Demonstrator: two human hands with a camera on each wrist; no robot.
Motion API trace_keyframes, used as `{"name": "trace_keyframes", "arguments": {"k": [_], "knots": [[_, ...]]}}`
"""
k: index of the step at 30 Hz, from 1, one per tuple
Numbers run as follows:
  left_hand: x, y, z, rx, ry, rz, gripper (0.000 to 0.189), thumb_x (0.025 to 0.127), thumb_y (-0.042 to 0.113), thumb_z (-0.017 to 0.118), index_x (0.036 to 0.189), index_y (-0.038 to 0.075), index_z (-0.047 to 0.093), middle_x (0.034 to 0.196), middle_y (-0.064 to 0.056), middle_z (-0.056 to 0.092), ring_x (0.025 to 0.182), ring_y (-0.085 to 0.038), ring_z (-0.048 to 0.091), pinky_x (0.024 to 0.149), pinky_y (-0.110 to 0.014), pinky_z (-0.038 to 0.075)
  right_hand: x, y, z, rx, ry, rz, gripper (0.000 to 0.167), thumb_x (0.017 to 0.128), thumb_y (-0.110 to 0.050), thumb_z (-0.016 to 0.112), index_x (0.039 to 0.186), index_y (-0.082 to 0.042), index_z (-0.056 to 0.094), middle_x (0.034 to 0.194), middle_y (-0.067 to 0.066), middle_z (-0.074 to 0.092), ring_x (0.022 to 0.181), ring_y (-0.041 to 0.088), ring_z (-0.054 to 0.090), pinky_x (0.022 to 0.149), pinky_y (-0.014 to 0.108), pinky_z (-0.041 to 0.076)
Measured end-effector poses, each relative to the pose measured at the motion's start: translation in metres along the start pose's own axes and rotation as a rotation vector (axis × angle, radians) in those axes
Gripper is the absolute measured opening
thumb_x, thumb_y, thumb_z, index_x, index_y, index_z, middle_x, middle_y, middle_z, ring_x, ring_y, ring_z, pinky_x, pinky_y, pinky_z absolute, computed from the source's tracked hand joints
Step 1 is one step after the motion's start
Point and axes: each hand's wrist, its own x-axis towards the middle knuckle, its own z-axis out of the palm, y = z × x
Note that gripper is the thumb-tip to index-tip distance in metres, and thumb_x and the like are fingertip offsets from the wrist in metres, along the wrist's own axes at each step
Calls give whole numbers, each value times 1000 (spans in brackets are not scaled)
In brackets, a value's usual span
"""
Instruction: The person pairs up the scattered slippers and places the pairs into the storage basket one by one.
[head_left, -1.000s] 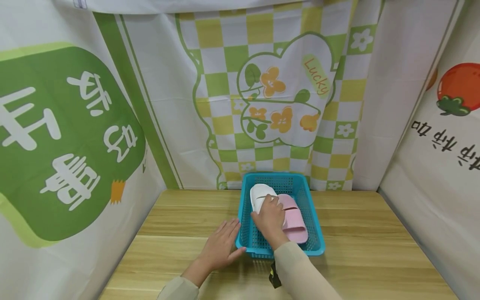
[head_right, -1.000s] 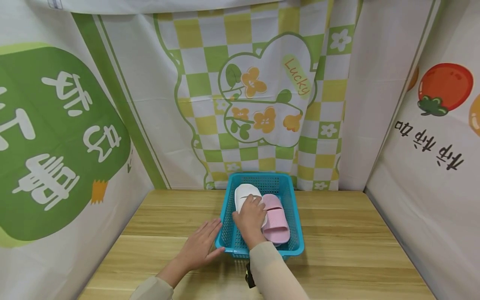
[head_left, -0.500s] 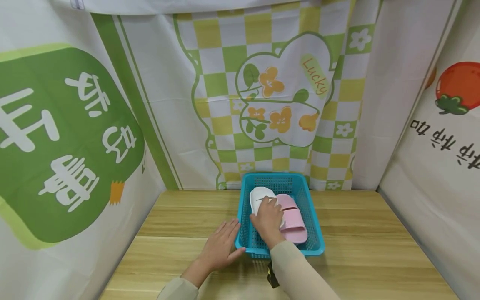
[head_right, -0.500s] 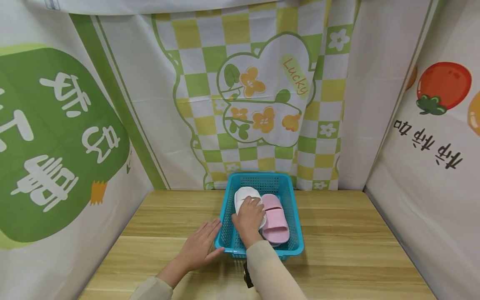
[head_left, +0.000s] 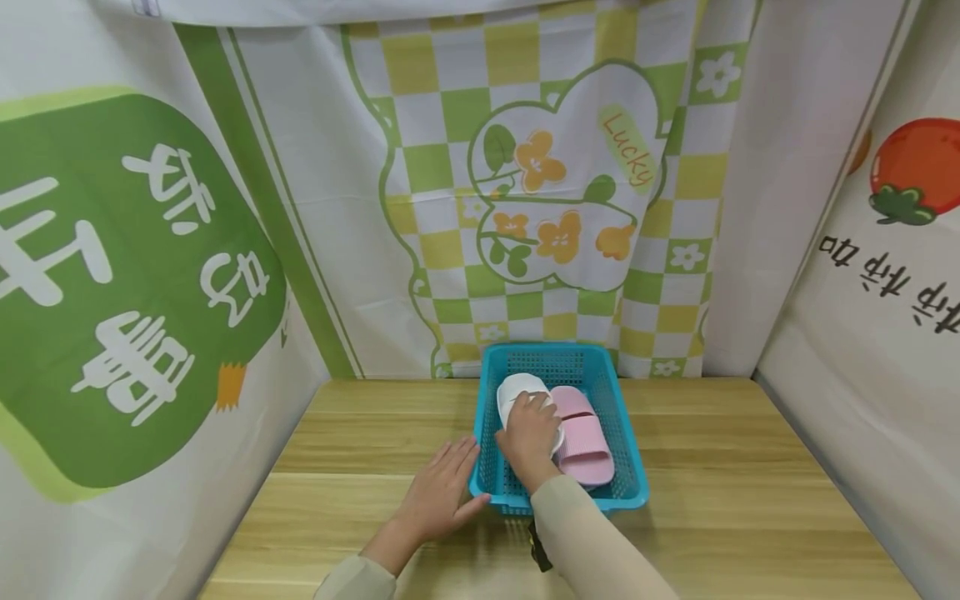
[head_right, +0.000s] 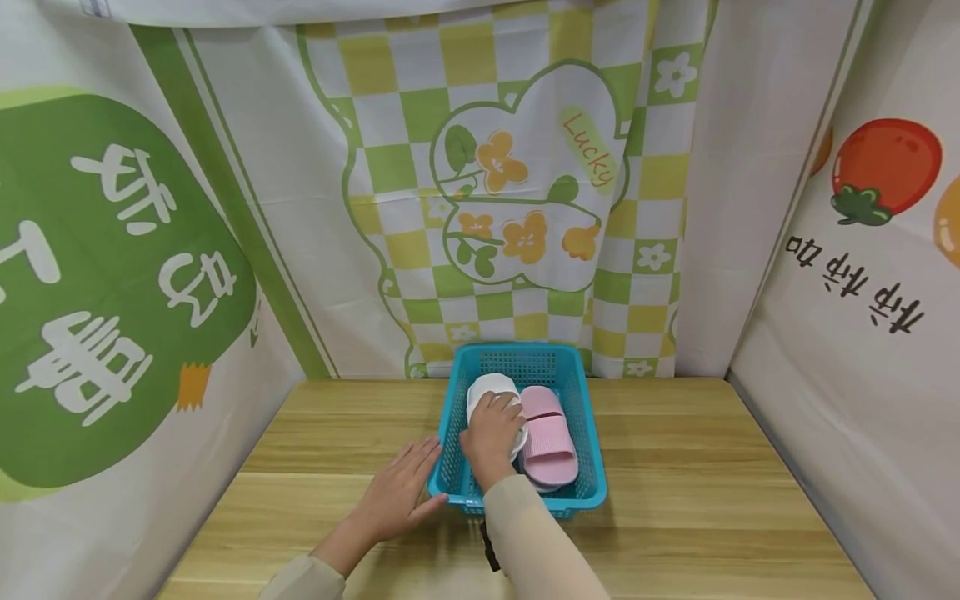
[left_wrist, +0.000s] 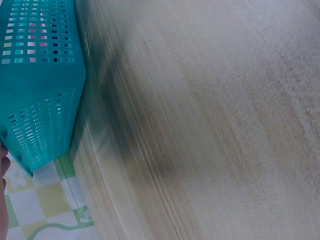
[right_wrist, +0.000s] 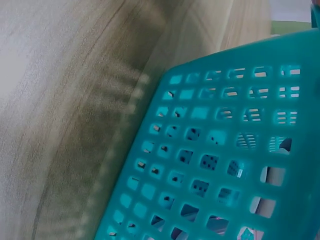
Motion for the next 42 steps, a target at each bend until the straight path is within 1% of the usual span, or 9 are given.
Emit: {"name": "trace_keyframes", "arguments": {"k": [7,15,20,26,32,37,42], "knots": [[0,-1,1,15,42,11,77,100,57,33,139,-7,46,144,-21,44,134,-32,41,110,-46,30,-3,-4,3,-21,-37,-4,78,73,-46,77,123,6,50,126,34,51,110,50,53,86,58,48],[-1,-1,1,29,49,11,77,100,58,31,138,-6,48,144,-20,45,134,-30,41,110,-44,31,-6,-8,7,-26,-45,9,78,73,-46,77,124,7,51,125,34,51,108,50,54,84,58,48],[-1,-2,2,32,38,11,77,100,58,30,139,-6,47,145,-20,44,135,-29,40,111,-43,29,-7,-8,8,-25,-70,25,80,74,-47,77,127,7,50,125,35,50,109,50,53,85,58,47],[-1,-2,3,26,24,7,76,99,57,33,141,-6,45,146,-20,43,136,-29,38,112,-43,27,-7,-9,8,-27,-95,30,80,76,-48,75,128,7,49,127,35,49,110,51,52,86,58,47],[0,-1,2,18,15,1,75,99,57,36,141,-5,44,146,-20,43,137,-29,38,113,-42,27,-7,-10,8,-25,-146,50,79,79,-46,73,132,6,47,131,34,46,115,51,49,91,58,44],[0,0,0,19,1,-3,75,99,56,37,142,-5,44,147,-19,42,137,-29,38,113,-42,26,-7,-11,10,-31,-168,55,77,81,-44,72,133,6,45,134,34,44,117,51,47,92,59,43],[0,0,0,28,-7,-3,74,98,55,39,142,-5,44,146,-19,43,137,-29,38,113,-42,26,-8,-12,12,-35,-186,62,78,81,-46,72,134,5,45,135,34,43,119,51,46,93,60,42]]}}
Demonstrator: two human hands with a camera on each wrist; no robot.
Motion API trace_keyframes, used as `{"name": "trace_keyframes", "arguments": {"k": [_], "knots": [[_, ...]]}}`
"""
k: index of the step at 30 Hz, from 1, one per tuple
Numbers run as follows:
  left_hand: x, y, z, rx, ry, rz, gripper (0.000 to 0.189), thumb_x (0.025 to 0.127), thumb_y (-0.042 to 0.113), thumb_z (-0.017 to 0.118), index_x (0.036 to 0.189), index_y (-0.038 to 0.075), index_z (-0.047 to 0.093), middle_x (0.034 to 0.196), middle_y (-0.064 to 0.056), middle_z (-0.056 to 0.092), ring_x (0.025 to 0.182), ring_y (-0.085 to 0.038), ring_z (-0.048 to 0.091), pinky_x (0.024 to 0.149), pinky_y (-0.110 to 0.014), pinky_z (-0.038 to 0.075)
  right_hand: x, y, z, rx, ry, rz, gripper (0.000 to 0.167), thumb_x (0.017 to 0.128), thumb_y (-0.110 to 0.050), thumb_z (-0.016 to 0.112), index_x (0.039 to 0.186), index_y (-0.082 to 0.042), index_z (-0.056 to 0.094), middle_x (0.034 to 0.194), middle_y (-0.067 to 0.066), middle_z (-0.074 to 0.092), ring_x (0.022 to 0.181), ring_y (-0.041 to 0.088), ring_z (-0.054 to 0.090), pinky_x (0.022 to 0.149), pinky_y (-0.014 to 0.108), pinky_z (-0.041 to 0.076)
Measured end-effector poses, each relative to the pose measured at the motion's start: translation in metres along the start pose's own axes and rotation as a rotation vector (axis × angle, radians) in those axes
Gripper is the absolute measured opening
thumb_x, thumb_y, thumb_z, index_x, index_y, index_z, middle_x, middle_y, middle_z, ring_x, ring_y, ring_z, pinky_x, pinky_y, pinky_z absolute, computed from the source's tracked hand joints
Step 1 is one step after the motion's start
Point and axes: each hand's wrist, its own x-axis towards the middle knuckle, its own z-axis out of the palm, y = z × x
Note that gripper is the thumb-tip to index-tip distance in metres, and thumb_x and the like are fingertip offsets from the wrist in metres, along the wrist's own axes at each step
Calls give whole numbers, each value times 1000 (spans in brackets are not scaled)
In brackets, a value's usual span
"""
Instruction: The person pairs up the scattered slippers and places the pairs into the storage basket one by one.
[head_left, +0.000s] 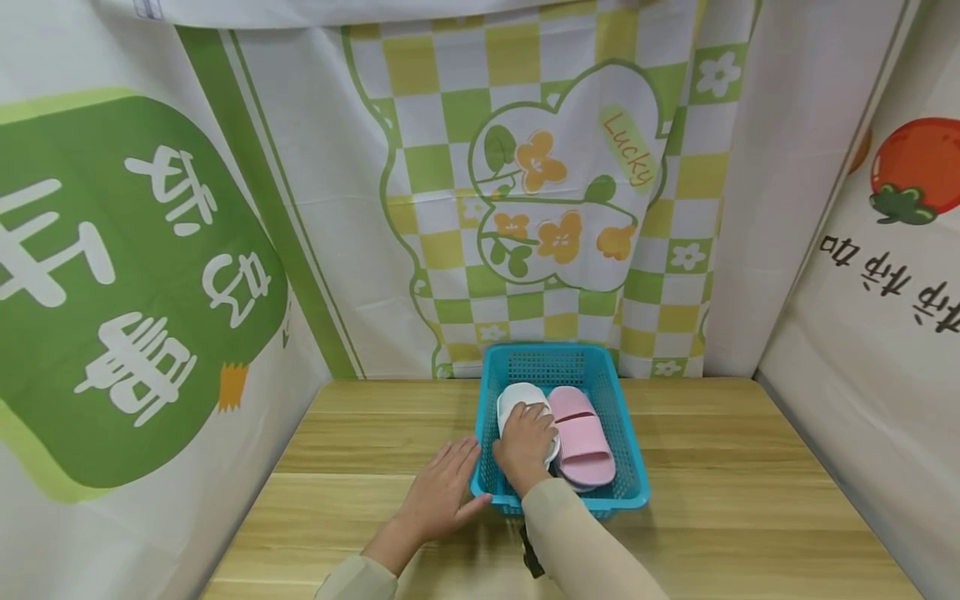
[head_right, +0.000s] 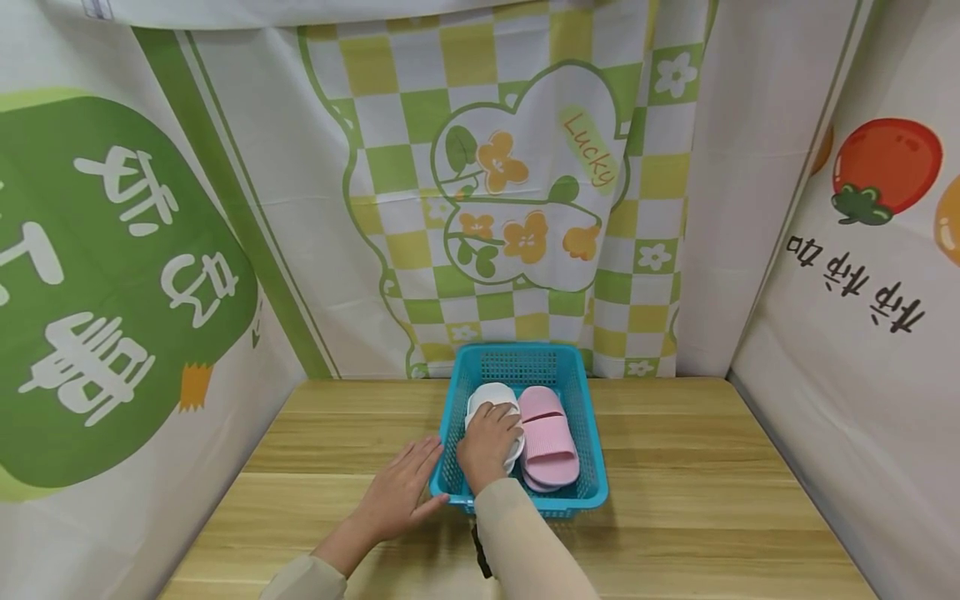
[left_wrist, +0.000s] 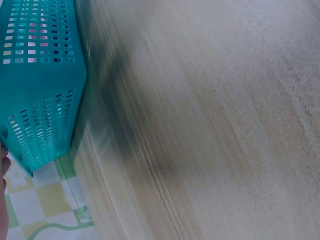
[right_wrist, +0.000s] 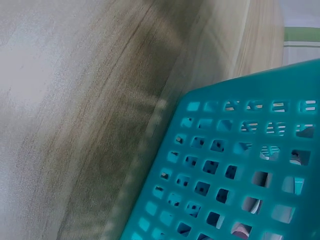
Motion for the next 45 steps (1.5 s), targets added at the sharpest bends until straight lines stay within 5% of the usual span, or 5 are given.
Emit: {"name": "trace_keyframes", "arguments": {"k": [14,24,37,45], "knots": [[1,1,-2,-1,-26,-9,73,98,54,41,142,-5,44,147,-19,42,137,-29,37,113,-42,25,-1,2,3,14,16,-14,81,80,-49,71,135,4,46,136,33,42,119,50,44,91,61,42],[0,1,1,-6,48,14,76,100,57,31,138,-6,48,143,-20,46,133,-32,43,110,-44,31,-4,4,-1,19,7,-42,81,81,-50,71,136,4,46,138,32,42,121,50,43,91,61,43],[0,2,-3,-6,-33,-25,73,98,54,42,143,-4,43,148,-18,41,138,-29,36,114,-41,24,-5,5,-1,39,0,-63,81,81,-49,72,136,4,44,138,32,41,123,50,41,92,62,42],[0,2,-2,-11,15,-6,74,99,56,37,139,-6,47,146,-19,44,135,-30,40,112,-43,28,-7,7,1,57,11,-90,77,83,-44,71,136,5,44,139,32,41,122,50,42,93,63,41]]}}
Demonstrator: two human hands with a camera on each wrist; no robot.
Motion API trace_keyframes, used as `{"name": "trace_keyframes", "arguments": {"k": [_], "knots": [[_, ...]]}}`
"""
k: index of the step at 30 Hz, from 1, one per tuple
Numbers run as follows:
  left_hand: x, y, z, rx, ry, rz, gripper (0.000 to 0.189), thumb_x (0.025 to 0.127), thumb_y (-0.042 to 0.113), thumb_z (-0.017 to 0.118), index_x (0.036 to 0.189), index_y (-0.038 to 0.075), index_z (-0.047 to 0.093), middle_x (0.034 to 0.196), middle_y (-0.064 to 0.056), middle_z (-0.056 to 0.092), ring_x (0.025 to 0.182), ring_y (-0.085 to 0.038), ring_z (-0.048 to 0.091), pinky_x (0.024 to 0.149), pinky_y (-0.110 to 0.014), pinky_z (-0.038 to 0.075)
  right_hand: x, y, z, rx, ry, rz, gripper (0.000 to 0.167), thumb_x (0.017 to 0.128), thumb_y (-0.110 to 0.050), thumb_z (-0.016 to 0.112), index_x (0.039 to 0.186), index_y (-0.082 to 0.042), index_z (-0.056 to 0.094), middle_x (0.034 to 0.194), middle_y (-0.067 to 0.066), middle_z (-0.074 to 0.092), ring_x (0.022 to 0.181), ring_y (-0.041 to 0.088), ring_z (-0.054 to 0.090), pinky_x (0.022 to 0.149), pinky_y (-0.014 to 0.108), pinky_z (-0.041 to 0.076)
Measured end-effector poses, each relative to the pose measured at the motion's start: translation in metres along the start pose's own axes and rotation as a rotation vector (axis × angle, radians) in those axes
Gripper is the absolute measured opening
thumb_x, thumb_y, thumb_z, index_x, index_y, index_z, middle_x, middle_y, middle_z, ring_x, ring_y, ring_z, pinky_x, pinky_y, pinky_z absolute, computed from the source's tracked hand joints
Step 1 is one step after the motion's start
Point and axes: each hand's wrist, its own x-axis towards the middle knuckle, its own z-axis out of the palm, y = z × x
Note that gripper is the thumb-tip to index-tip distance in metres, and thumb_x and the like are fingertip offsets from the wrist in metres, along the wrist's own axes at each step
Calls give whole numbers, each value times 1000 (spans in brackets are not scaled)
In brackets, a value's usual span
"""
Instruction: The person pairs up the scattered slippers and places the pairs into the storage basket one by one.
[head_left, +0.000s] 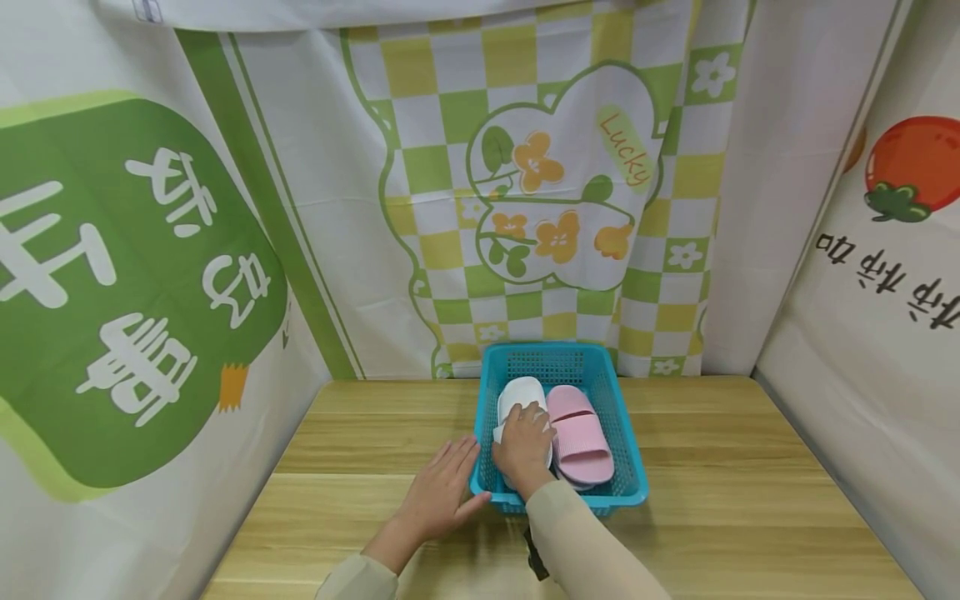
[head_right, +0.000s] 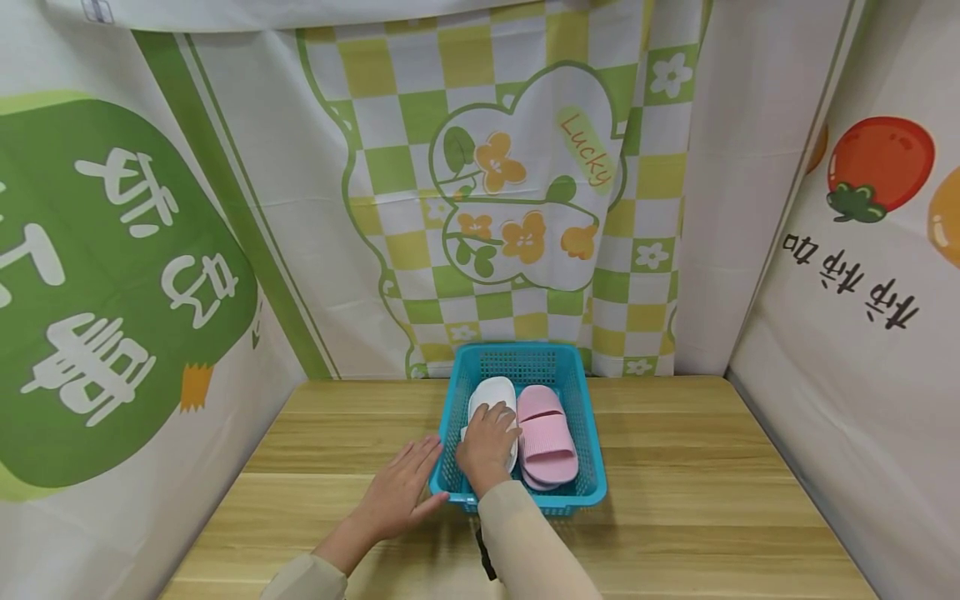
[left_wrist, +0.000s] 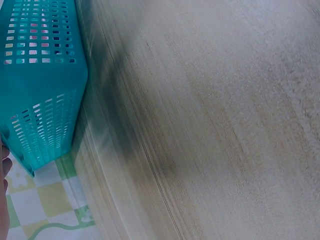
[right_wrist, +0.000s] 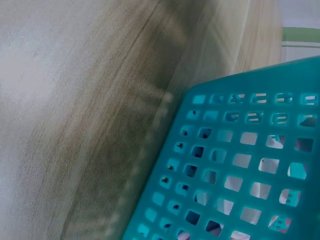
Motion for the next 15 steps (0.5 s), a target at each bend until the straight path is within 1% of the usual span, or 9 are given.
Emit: {"name": "trace_keyframes", "arguments": {"k": [3,6,11,15], "knots": [[0,0,0,0,15,8,75,100,56,34,138,-6,48,145,-20,45,134,-31,41,111,-44,30,0,1,0,4,0,-7,76,83,-44,71,134,5,45,138,32,42,122,50,42,93,64,40],[0,0,1,1,11,9,76,100,57,33,139,-7,47,145,-20,45,134,-31,41,111,-44,29,0,1,-2,3,0,-13,75,82,-45,71,133,4,45,137,32,42,121,50,42,93,64,40],[0,-1,-1,14,-9,6,75,99,56,35,140,-6,46,145,-20,44,135,-30,40,112,-43,28,3,1,-5,-16,-22,-18,77,84,-45,70,138,3,44,139,30,41,123,48,41,95,63,39],[1,-1,-2,20,-2,13,75,99,56,36,139,-7,47,144,-20,45,134,-31,41,111,-44,30,5,2,-9,-34,-28,-24,78,85,-46,69,140,2,43,142,28,40,126,47,40,98,62,37]]}}
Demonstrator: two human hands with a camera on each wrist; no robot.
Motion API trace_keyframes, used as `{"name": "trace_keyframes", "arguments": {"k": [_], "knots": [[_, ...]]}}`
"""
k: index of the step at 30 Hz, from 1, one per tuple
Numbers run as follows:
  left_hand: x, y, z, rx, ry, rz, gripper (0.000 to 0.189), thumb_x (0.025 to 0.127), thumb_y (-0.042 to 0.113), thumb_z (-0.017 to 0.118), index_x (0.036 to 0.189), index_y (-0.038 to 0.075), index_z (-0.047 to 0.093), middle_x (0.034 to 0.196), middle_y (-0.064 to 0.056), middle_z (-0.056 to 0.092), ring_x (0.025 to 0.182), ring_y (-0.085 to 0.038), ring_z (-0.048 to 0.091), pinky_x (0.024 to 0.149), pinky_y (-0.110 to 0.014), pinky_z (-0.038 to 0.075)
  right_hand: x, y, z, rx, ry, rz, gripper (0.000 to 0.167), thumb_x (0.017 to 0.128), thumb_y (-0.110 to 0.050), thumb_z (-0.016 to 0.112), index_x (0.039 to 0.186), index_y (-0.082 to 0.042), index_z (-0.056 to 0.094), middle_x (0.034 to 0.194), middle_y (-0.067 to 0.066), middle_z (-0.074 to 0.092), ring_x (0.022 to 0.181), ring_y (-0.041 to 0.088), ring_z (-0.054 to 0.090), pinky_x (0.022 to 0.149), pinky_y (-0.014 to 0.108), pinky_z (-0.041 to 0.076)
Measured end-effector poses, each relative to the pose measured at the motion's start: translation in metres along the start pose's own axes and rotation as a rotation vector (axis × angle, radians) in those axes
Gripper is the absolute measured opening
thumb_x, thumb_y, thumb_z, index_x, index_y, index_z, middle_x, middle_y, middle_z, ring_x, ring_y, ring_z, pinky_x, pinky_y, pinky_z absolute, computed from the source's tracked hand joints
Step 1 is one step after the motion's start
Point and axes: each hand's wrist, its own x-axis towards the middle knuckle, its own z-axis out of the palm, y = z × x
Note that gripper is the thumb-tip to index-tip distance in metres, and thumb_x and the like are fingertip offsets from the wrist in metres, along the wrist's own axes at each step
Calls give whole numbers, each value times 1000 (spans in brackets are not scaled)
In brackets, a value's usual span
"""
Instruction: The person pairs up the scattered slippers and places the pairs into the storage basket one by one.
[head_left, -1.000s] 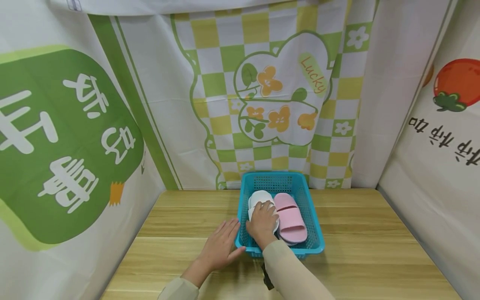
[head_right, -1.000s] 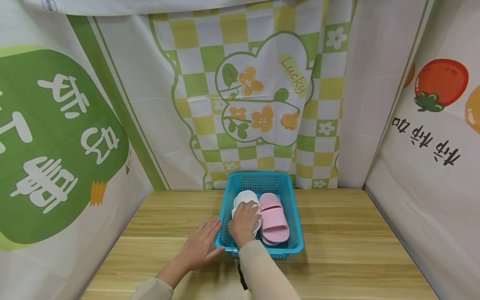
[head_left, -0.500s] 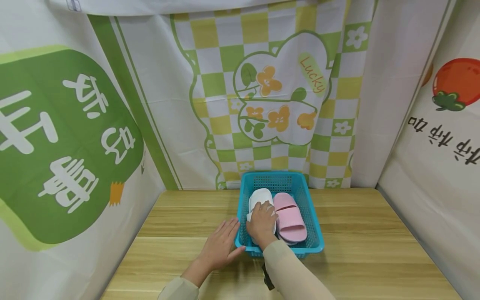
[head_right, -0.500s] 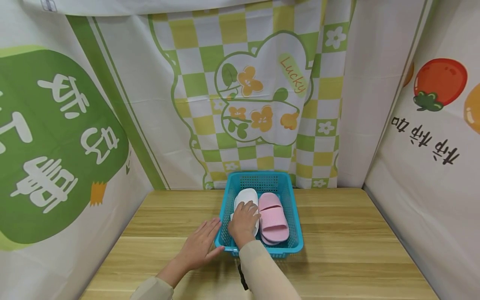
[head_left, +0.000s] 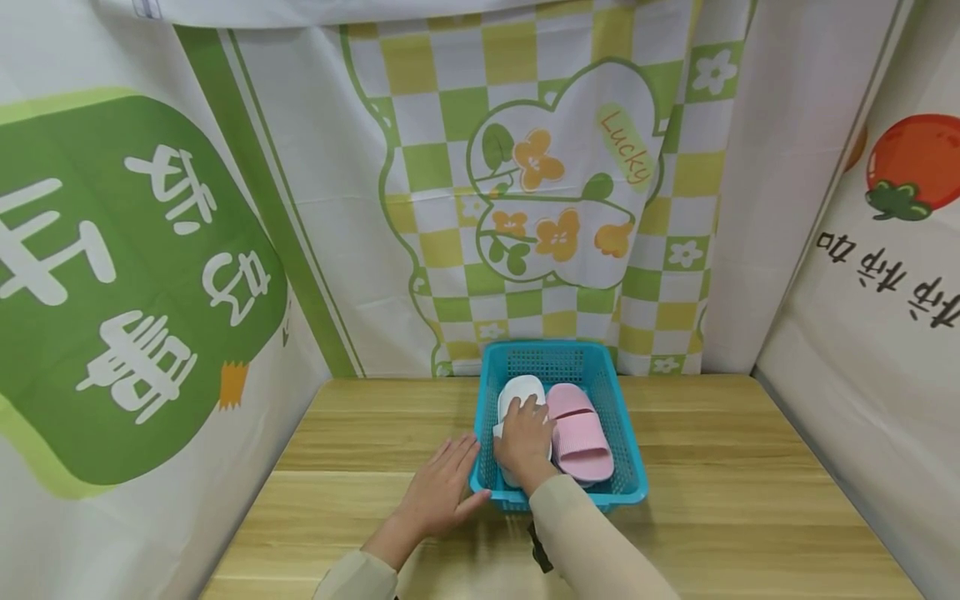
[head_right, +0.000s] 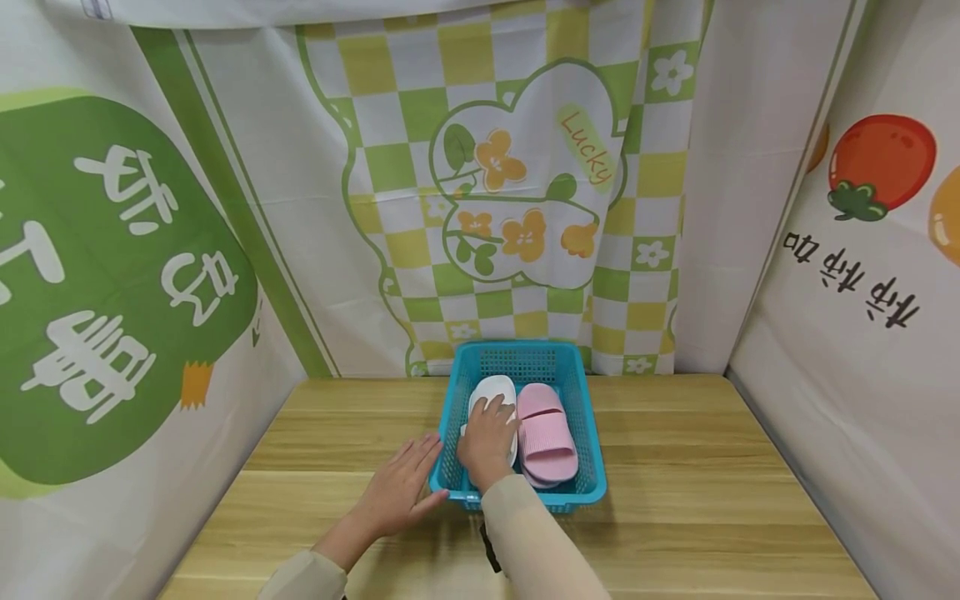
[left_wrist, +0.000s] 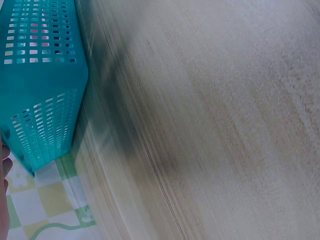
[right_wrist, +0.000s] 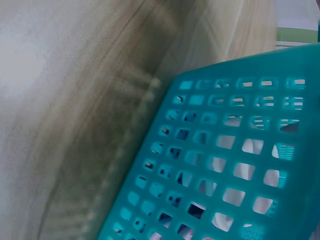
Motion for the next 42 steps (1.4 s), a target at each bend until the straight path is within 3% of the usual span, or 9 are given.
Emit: {"name": "trace_keyframes", "arguments": {"k": [8,16,23,31,37,42], "knots": [[-1,-1,-1,7,-14,-2,77,99,58,32,140,-6,46,145,-20,44,134,-31,41,111,-44,30,1,2,-12,-25,-7,-24,80,85,-48,68,142,1,40,143,28,39,127,47,39,101,61,35],[-3,-3,-2,8,-28,-5,75,98,57,38,140,-5,46,145,-20,44,135,-31,40,112,-43,28,0,8,-22,-28,5,-74,82,86,-51,65,144,2,39,142,28,41,126,49,41,99,61,37],[-4,-3,-3,1,-17,0,75,98,56,38,139,-6,46,145,-20,44,135,-31,40,112,-43,28,-2,19,-38,-31,54,-144,81,86,-53,65,141,2,42,139,27,45,120,48,46,93,60,42],[-5,-3,-4,-20,-1,7,76,100,57,31,139,-7,46,143,-22,46,133,-34,42,109,-47,31,-8,36,-58,-5,87,-213,80,87,-55,63,140,1,44,137,27,47,120,48,47,96,60,41],[-5,-3,-8,-20,-14,6,75,100,55,32,140,-7,45,145,-22,44,134,-34,40,109,-47,31,-15,50,-71,16,171,-304,79,86,-56,64,137,2,47,132,27,51,118,47,50,95,58,42],[-4,-3,-12,-21,-3,9,75,100,56,33,139,-7,46,144,-22,45,134,-34,40,109,-47,31,-22,64,-81,19,177,-369,78,87,-55,64,138,1,47,133,25,51,119,45,50,94,56,44]]}}
